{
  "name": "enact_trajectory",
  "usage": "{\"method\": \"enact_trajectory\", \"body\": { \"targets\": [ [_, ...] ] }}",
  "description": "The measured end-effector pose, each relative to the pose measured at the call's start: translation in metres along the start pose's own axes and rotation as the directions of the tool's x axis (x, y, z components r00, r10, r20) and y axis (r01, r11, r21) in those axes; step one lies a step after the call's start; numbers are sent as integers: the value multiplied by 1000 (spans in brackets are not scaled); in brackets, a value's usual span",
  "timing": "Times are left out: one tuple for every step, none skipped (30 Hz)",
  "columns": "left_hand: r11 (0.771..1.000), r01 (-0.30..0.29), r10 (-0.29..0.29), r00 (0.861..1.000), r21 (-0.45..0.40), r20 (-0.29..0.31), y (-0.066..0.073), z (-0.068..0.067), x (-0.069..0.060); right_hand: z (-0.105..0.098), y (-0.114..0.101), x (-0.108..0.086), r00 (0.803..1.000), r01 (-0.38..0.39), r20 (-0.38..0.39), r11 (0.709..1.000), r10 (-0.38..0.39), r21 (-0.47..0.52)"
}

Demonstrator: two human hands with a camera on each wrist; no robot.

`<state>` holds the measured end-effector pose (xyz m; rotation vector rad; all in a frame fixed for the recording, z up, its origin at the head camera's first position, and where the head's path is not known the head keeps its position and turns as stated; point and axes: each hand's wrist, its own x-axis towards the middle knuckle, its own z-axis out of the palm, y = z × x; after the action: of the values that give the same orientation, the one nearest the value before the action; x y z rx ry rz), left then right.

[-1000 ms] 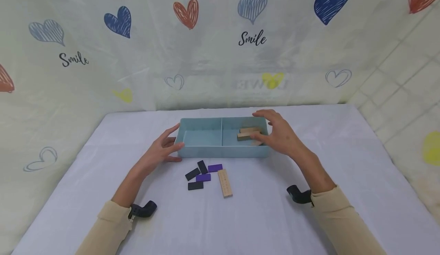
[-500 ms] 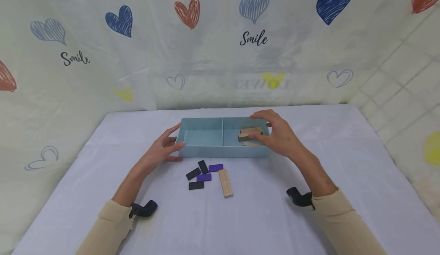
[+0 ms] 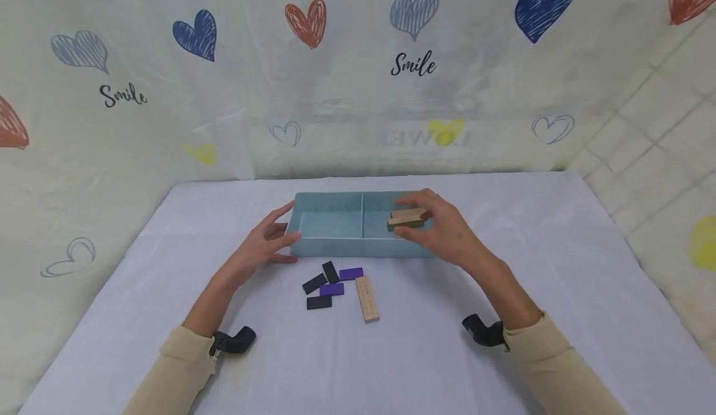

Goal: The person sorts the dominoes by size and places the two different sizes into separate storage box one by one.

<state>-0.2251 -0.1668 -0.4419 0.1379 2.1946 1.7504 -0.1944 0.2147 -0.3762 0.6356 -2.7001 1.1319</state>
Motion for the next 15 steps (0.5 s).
{"method": "enact_trajectory", "body": {
  "targets": [
    [1000,-1,1,1000,-1,3,0,0,0,1,-1,-1,1000,8,-2,1000,-8,2],
    [1000,-2,2,1000,-2,3,0,0,0,1,-2,-2,1000,19,-4,1000,-19,3],
    [1000,-2,2,1000,-4,4,0,0,0,2,-2,-2,999,32,-8,999,-32,3],
    [1000,-2,2,1000,-5,5,0,0,0,3,-3,-3,999,45,-13,999,-45,2],
    [1000,-3,4,1000,-7,6,0,0,0,4,-3,-3,998,58,-15,998,-58,2],
    [1000,-4,5,1000,-8,7,0,0,0,4,-4,-4,997,69,-19,998,-69,3],
    [1000,-5,5,1000,-8,7,0,0,0,5,-4,-4,997,76,-20,997,-76,3],
    [1000,-5,5,1000,-7,6,0,0,-1,6,-4,-5,996,82,-18,997,-82,7],
    [1000,-5,5,1000,-8,5,0,0,-1,7,-4,-5,996,84,-15,996,-84,12],
    [1000,-5,5,1000,-9,4,0,0,-1,7,-5,-6,996,86,-11,996,-86,18],
    [1000,-5,5,1000,-10,3,1,0,-1,8,-6,-6,996,87,-9,996,-87,22],
    [1000,-4,4,1000,-11,2,1,0,-1,9,-7,-7,996,89,-8,996,-88,26],
    [1000,-3,3,1000,-11,1,1,0,-1,10,-7,-7,996,91,-7,995,-90,32],
    [1000,-3,3,1000,-12,-1,1,1,-2,10,-8,-8,995,96,-8,995,-96,41],
    [1000,-2,2,1000,-12,-2,1,1,-1,11,-8,-8,995,99,-9,994,-99,49]
  ]
}}
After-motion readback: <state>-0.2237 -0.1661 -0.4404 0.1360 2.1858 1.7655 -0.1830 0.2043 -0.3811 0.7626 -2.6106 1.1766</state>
